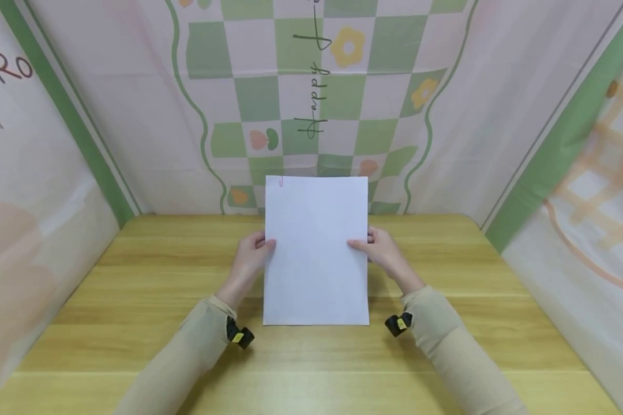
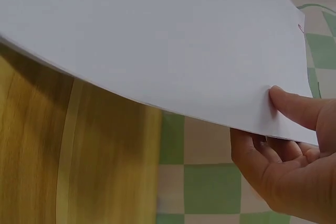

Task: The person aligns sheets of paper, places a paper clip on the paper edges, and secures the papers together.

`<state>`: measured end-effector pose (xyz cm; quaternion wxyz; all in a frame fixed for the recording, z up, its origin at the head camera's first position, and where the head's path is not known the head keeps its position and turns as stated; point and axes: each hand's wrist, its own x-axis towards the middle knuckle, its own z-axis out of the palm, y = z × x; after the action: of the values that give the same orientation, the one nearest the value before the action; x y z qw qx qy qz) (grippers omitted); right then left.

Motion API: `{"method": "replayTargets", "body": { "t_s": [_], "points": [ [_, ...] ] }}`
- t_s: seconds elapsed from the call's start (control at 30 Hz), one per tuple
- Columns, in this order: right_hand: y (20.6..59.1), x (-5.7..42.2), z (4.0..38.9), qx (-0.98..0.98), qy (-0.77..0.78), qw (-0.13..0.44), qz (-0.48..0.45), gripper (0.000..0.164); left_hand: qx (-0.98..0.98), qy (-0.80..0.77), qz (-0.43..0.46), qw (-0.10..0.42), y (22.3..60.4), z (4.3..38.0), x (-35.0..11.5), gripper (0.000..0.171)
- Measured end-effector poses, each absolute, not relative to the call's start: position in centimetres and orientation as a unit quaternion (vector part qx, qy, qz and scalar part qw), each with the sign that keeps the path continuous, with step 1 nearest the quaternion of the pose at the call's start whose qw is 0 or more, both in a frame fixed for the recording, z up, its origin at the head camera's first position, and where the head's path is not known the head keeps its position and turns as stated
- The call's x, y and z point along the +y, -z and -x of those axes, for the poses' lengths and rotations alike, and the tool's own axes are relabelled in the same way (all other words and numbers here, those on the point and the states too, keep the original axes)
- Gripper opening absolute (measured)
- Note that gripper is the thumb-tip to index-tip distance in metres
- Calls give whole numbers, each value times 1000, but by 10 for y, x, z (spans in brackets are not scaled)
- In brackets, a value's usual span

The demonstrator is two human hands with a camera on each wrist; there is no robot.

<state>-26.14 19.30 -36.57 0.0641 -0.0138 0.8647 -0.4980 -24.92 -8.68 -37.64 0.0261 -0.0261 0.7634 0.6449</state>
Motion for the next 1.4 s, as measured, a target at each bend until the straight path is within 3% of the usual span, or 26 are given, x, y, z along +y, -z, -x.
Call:
{"method": "replayTargets", "body": {
  "t_s": [0.33, 1.03, 1.4],
  "points": [
    [374, 194, 273, 886, 460, 61, 9, 44, 800, -598, 43, 36, 385, 263, -91, 31],
    [387, 194, 294, 886, 436, 155, 8, 56, 841, -531, 12, 104, 401, 289, -98, 36],
    [391, 196, 302, 913, 389, 122, -13, 43, 839, -531, 25, 118, 406, 297, -97, 12]
  ]
}}
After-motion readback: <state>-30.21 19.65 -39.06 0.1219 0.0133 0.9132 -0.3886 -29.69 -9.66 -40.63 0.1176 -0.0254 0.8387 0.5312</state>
